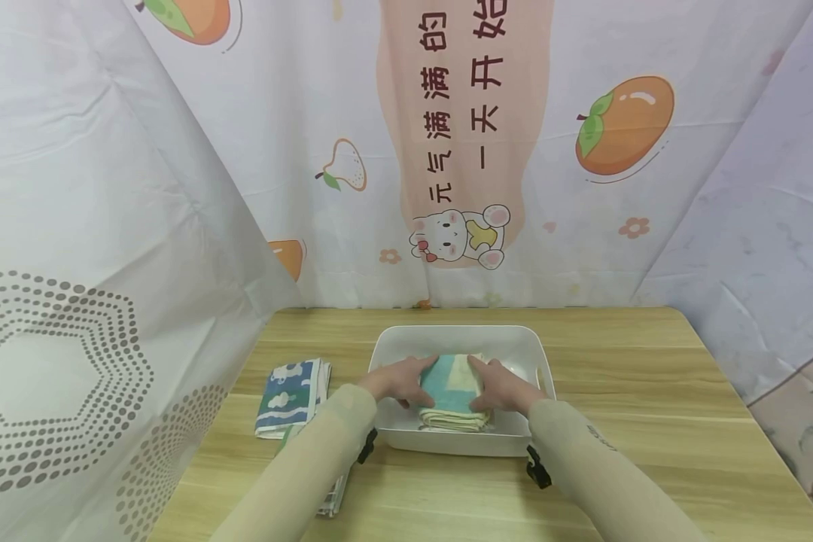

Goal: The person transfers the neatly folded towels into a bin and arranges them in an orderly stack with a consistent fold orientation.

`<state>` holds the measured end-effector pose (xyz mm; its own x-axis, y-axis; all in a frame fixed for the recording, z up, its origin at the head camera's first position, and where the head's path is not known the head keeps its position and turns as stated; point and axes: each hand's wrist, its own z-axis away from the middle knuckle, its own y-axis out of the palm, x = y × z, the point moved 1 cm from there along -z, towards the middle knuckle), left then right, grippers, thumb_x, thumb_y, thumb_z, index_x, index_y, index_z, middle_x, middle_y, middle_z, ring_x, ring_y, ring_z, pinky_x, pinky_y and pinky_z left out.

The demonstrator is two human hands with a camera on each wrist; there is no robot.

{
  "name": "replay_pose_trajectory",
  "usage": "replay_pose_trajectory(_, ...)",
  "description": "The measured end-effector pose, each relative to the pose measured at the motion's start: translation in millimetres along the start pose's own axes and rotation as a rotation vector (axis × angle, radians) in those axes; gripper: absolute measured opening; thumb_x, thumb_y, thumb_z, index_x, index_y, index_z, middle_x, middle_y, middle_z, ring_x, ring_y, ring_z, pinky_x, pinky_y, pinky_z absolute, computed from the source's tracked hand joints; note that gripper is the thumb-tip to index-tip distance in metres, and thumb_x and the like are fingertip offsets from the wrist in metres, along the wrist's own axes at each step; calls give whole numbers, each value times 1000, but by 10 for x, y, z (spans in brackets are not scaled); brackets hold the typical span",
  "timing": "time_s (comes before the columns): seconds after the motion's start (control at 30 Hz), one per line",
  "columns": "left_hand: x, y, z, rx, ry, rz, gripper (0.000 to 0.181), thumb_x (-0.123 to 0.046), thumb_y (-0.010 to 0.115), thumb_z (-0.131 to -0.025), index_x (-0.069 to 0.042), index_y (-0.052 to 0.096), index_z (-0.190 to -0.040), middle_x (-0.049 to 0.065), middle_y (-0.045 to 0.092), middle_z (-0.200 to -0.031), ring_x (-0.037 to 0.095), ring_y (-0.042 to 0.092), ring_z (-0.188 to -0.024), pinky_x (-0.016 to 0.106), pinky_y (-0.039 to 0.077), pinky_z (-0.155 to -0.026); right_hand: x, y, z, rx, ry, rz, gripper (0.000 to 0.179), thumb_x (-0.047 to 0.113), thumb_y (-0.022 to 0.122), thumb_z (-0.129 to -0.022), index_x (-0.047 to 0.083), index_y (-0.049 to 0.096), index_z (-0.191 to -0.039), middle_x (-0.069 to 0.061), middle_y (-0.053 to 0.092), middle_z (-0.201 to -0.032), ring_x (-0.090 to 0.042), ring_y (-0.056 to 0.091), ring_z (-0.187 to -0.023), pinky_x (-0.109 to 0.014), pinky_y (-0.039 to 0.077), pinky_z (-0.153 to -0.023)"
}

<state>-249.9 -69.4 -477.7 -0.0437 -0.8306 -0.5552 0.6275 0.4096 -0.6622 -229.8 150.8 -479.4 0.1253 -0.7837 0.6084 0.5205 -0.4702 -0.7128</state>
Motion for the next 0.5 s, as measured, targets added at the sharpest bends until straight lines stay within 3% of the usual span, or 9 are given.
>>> replay_pose_trajectory(0.13, 4, 15, -6, -9, -12, -31, 95, -23, 81, -90, -23, 22, -165, 20, 32, -161, 22, 60, -92, 37, 61, -69, -25, 8, 10, 1, -12, 26, 94, 18, 83, -86, -2, 28, -159, -29, 49, -131, -31, 53, -108, -55, 45, -101)
replay_pose_trajectory(0.37, 5, 35, -27, -13, -24, -53, 94, -25, 81, -90, -23, 24, -164, 16, 32, -163, 22, 56, -107, 38, 60, -67, -45, 10, 23, 8, -32, 52, 94, 20, 83, -87, -5, 27, -158, -28, 50, -132, -30, 53, -109, -55, 44, -103)
replay_pose_trajectory(0.5, 4, 31, -25, -14, -34, -53, 94, -25, 81, -90, -25, 24, -164, 12, 34, -163, 21, 56, -105, 36, 60, -66, -51, 9, 29, 5, -33, 55, 94, 20, 83, -86, -5, 28, -158, -29, 51, -133, -31, 54, -112, -56, 44, -105)
